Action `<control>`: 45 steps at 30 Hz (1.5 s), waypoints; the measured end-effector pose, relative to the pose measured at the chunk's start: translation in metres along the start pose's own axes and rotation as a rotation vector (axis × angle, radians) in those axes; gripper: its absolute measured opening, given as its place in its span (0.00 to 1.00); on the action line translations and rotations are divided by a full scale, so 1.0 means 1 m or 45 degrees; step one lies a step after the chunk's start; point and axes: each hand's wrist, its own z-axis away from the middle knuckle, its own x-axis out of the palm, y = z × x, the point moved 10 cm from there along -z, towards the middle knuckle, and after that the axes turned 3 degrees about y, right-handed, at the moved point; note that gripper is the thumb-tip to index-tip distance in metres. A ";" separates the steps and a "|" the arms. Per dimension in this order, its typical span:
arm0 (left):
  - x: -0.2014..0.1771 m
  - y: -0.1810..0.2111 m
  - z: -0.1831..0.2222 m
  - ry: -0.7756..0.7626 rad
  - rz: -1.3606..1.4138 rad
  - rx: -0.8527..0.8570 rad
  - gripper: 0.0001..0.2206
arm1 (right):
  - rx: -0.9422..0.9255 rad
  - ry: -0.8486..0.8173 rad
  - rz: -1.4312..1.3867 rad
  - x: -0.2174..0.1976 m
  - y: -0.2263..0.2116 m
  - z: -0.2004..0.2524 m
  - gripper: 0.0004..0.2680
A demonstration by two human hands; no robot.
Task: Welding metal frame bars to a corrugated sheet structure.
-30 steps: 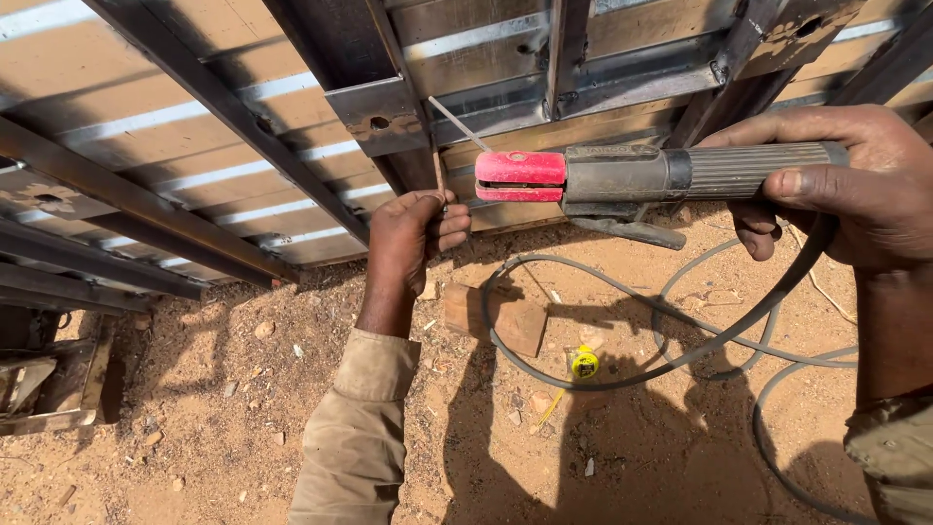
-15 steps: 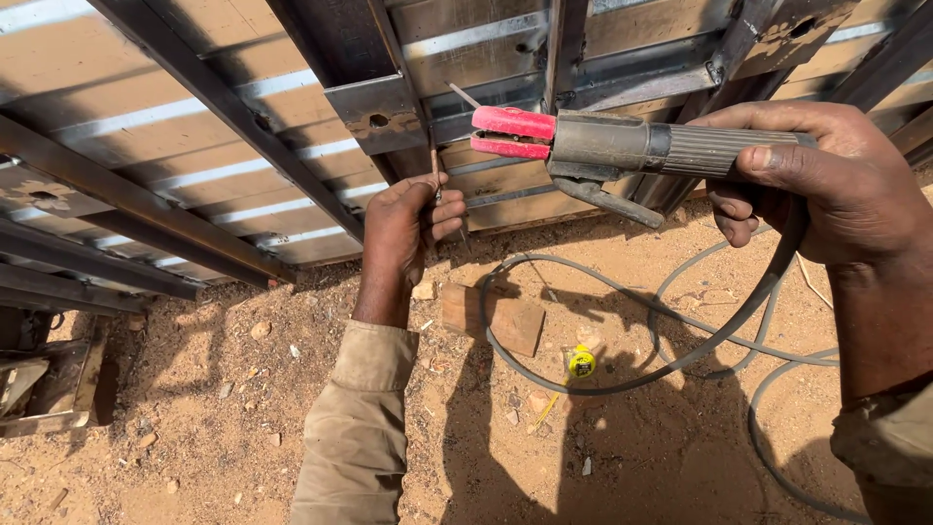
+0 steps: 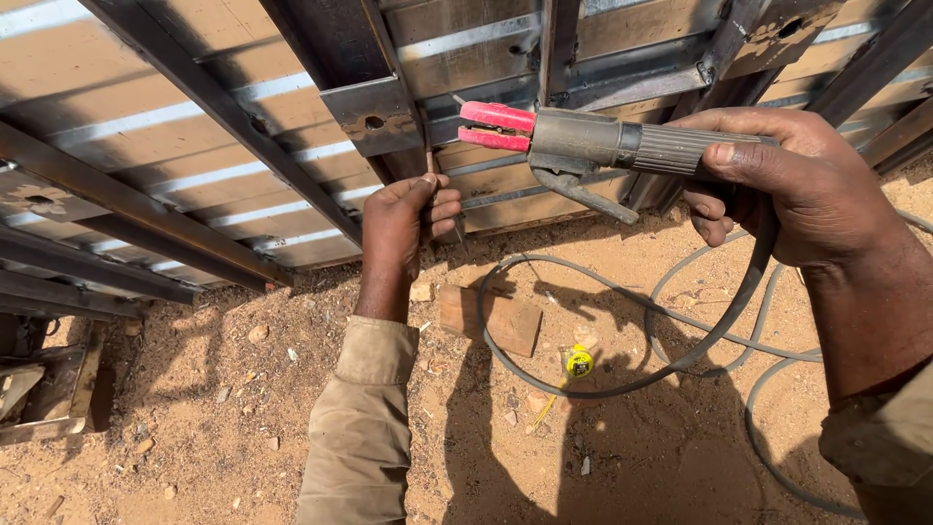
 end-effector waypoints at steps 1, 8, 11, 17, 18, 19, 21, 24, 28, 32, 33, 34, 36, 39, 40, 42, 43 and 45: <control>0.000 -0.004 -0.004 -0.006 0.071 -0.013 0.11 | 0.005 0.012 0.010 -0.001 0.000 0.000 0.20; 0.005 -0.011 -0.011 -0.001 0.210 -0.063 0.11 | 0.022 0.016 0.018 -0.001 0.002 0.001 0.20; 0.005 -0.010 -0.010 0.019 0.158 -0.046 0.11 | 0.054 0.053 -0.004 -0.003 0.006 0.002 0.20; 0.009 -0.011 -0.011 -0.077 0.274 -0.119 0.13 | 0.064 0.033 -0.182 -0.005 0.012 0.003 0.21; 0.010 -0.011 -0.011 -0.079 0.272 -0.117 0.13 | 0.062 0.034 -0.183 -0.005 0.011 0.002 0.21; 0.010 -0.013 -0.011 -0.068 0.227 -0.113 0.14 | 0.063 0.029 -0.173 -0.004 0.011 0.003 0.21; 0.009 -0.016 -0.012 -0.058 0.183 -0.111 0.14 | 0.065 0.026 -0.162 -0.004 0.011 0.004 0.20; 0.008 -0.021 -0.016 -0.078 0.253 -0.133 0.14 | 0.038 -0.035 -0.276 0.003 0.007 0.005 0.20; 0.010 -0.016 -0.011 -0.061 0.269 -0.133 0.13 | 0.071 -0.010 -0.259 0.006 0.012 0.003 0.20; 0.010 0.000 -0.003 0.009 -0.026 -0.052 0.13 | 0.106 -0.058 -0.463 0.012 0.018 0.002 0.21; 0.009 -0.001 -0.002 0.008 -0.026 -0.052 0.13 | 0.106 -0.057 -0.464 0.012 0.016 0.003 0.21; 0.004 0.007 -0.002 0.053 -0.274 0.053 0.13 | 0.094 -0.116 -0.552 0.016 0.012 0.004 0.21; 0.001 0.016 -0.001 0.097 -0.521 0.157 0.12 | 0.082 -0.174 -0.638 0.017 0.008 0.006 0.20; 0.001 0.017 -0.001 0.058 -0.543 0.106 0.13 | 0.070 -0.261 -0.715 0.014 0.007 0.007 0.20; 0.004 0.014 -0.001 0.011 -0.428 0.058 0.13 | 0.079 -0.244 -0.720 0.011 0.009 0.007 0.20; 0.004 0.008 -0.005 -0.038 -0.317 0.012 0.13 | 0.083 -0.224 -0.727 0.007 0.013 0.006 0.20; 0.005 0.000 -0.008 -0.090 -0.182 -0.045 0.13 | 0.093 -0.219 -0.718 0.006 0.015 0.005 0.20; 0.006 -0.006 -0.010 -0.140 -0.047 -0.105 0.14 | 0.105 -0.214 -0.709 0.006 0.016 0.005 0.20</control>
